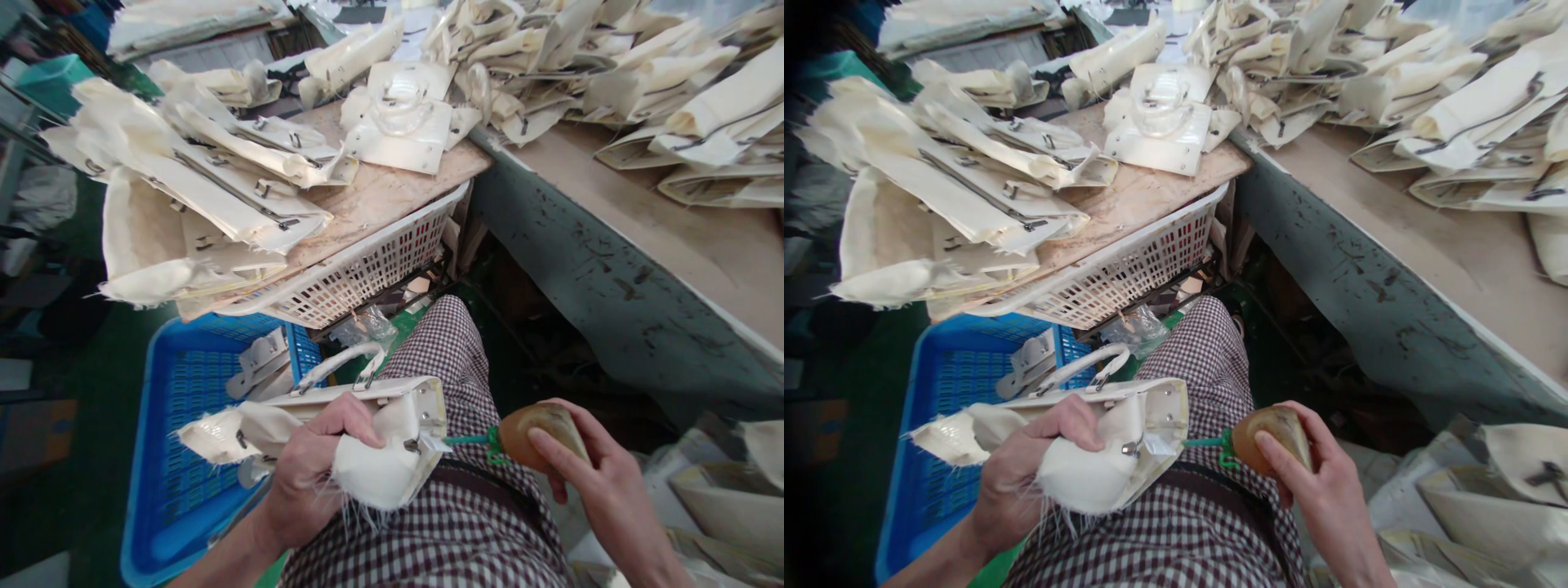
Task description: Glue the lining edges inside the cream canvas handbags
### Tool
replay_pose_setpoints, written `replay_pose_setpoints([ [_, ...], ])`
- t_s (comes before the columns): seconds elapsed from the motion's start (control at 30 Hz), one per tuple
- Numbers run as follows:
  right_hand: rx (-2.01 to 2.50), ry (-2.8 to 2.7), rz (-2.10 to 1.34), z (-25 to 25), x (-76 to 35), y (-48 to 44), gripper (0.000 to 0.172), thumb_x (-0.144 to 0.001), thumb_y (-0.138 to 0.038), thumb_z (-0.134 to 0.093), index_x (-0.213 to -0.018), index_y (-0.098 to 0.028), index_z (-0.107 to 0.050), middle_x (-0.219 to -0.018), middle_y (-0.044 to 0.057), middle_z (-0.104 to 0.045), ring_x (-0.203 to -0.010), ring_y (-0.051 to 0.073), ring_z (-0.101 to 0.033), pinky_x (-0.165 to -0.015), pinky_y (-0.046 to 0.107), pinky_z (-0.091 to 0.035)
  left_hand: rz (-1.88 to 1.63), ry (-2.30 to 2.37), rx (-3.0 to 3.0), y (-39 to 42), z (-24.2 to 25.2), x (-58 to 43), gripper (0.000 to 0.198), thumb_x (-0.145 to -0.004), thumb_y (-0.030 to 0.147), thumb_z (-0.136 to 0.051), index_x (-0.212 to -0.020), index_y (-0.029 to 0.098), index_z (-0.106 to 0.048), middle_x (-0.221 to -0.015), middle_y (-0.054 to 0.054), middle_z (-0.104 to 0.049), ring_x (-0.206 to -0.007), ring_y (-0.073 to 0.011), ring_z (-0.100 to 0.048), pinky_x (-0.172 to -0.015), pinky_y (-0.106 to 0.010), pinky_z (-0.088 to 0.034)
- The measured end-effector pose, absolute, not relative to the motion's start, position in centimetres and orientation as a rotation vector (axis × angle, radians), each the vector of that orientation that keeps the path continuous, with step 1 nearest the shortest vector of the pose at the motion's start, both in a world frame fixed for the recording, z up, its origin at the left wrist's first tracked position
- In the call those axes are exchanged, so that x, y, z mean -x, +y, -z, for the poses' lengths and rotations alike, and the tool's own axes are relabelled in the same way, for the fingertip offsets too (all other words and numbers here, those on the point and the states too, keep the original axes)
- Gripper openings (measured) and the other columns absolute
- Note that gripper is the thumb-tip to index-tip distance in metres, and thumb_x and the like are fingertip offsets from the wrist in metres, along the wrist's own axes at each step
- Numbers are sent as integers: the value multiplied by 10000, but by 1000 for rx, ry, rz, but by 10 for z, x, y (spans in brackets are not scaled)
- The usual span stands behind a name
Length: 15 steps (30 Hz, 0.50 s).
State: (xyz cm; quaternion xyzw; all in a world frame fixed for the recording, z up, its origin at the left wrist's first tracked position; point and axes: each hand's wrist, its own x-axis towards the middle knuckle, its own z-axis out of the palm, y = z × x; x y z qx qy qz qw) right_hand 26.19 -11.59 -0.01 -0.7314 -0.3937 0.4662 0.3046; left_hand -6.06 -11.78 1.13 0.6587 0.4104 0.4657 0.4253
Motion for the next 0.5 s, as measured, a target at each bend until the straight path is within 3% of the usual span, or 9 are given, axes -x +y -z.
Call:
replay_pose_setpoints([
  [0.37,1910,-996,-1248,-13,-244,-119,518,-760,-572,-770,-1107,-201,-665,-787,-6,-679,-455,157,-497,-427,282,-461,-1146,1031,-1657,-115,-17,58,45,-939,228,-687,-954,238,-728,-858,-20,-658,-803,-156,-592,-732,-283,-513],
  [0.5,1954,-1091,-1107,0,-250,-119,535,-760,-594,-755,-1129,-218,-664,-888,12,-710,-567,205,-603,-512,306,-498,-1102,1078,-1622,-115,-17,58,51,-945,263,-682,-938,237,-725,-839,-17,-647,-793,-154,-596,-715,-271,-508],
])
